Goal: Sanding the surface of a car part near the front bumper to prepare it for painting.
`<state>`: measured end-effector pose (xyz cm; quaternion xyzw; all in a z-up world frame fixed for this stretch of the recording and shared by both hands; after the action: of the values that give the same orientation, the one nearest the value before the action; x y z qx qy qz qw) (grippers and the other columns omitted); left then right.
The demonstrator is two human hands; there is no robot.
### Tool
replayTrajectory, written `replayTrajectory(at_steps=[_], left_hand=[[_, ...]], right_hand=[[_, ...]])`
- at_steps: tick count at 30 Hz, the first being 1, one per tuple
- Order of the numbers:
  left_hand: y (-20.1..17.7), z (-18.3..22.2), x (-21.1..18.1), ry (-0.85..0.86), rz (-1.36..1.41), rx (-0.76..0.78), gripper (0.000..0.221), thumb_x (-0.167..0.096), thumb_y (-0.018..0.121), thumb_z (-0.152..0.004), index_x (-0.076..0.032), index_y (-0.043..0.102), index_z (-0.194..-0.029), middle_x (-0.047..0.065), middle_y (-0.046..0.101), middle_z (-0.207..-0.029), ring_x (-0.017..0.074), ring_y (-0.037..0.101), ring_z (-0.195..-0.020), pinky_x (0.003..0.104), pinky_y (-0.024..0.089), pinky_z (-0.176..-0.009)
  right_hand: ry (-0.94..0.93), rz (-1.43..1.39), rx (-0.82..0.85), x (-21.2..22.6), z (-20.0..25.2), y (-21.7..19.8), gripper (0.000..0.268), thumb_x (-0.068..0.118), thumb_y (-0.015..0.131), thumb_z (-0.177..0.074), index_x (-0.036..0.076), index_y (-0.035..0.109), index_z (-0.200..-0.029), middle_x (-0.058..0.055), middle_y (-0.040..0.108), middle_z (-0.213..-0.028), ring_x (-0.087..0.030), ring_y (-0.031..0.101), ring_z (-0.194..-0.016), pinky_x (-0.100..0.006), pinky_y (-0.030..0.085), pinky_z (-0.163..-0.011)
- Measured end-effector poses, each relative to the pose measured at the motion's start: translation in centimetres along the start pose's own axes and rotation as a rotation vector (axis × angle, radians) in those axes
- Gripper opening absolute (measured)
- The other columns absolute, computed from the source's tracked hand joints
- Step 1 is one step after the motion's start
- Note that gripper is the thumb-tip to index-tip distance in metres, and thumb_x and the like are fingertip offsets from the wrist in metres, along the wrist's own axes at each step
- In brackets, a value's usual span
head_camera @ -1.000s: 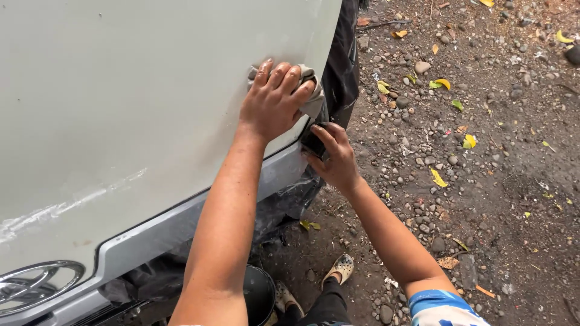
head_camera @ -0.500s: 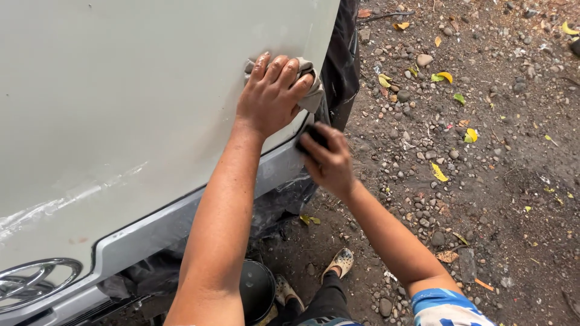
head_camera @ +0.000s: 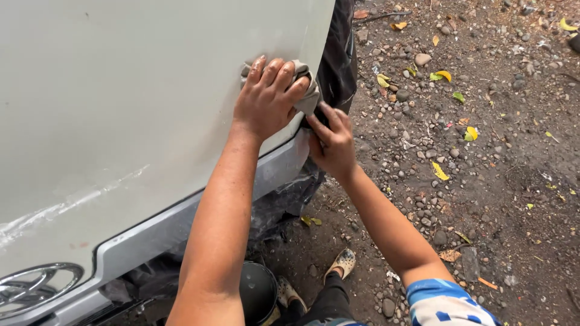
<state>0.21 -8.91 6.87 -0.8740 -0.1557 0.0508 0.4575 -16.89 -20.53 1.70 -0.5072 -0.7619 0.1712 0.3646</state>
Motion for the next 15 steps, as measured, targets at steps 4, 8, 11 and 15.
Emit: replayTrajectory(at_steps=[4,8,11,15], left_hand=[[0.5,-0.5,0.1,-0.004,0.001,0.002,0.043,-0.03,0.073,-0.092,-0.021,0.057,-0.131,0.01,0.056,-0.138,0.0318,0.05,-0.135,0.056,0.031,-0.121],[0.2,-0.6,0.1,0.0,0.001,0.02,0.046,-0.029,0.072,-0.088,-0.021,0.057,-0.13,0.01,0.057,-0.138,0.0316,0.05,-0.134,0.056,0.031,-0.119],[0.1,-0.7,-0.1,0.022,-0.028,-0.013,0.047,-0.028,0.072,-0.089,-0.022,0.058,-0.133,0.01,0.057,-0.139,0.0307,0.05,-0.135,0.056,0.031,-0.119],[0.0,-0.7,-0.1,-0.007,0.029,0.014,0.045,-0.029,0.073,-0.089,-0.021,0.058,-0.13,0.01,0.057,-0.138,0.0312,0.05,-0.134,0.056,0.032,-0.119]], right_hand=[[0.011,0.037,-0.023,2.3,1.1,-0.3,0.041,0.007,0.074,-0.083,0.006,0.072,-0.123,-0.027,0.063,-0.133,-0.045,0.062,-0.118,-0.054,0.049,-0.106],[-0.026,0.029,-0.018,-1.7,0.2,0.5,0.041,0.006,0.074,-0.081,0.005,0.073,-0.122,-0.029,0.065,-0.13,-0.044,0.063,-0.116,-0.054,0.05,-0.103],[0.044,0.054,-0.069,-2.2,0.8,0.7,0.038,0.004,0.075,-0.089,0.001,0.071,-0.127,-0.031,0.064,-0.131,-0.044,0.063,-0.118,-0.052,0.051,-0.106],[0.006,0.049,-0.041,-0.9,1.4,-0.2,0.04,0.006,0.077,-0.084,0.004,0.072,-0.124,-0.029,0.064,-0.132,-0.043,0.061,-0.121,-0.054,0.048,-0.107]])
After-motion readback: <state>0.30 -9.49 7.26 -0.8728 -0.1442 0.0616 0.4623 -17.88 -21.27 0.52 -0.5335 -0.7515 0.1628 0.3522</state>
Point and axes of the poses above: each hand's wrist, its own z-axis away from the middle knuckle, its own y-axis out of the palm, x = y × z, the point moved 1 cm from there along -z, towards the middle knuckle
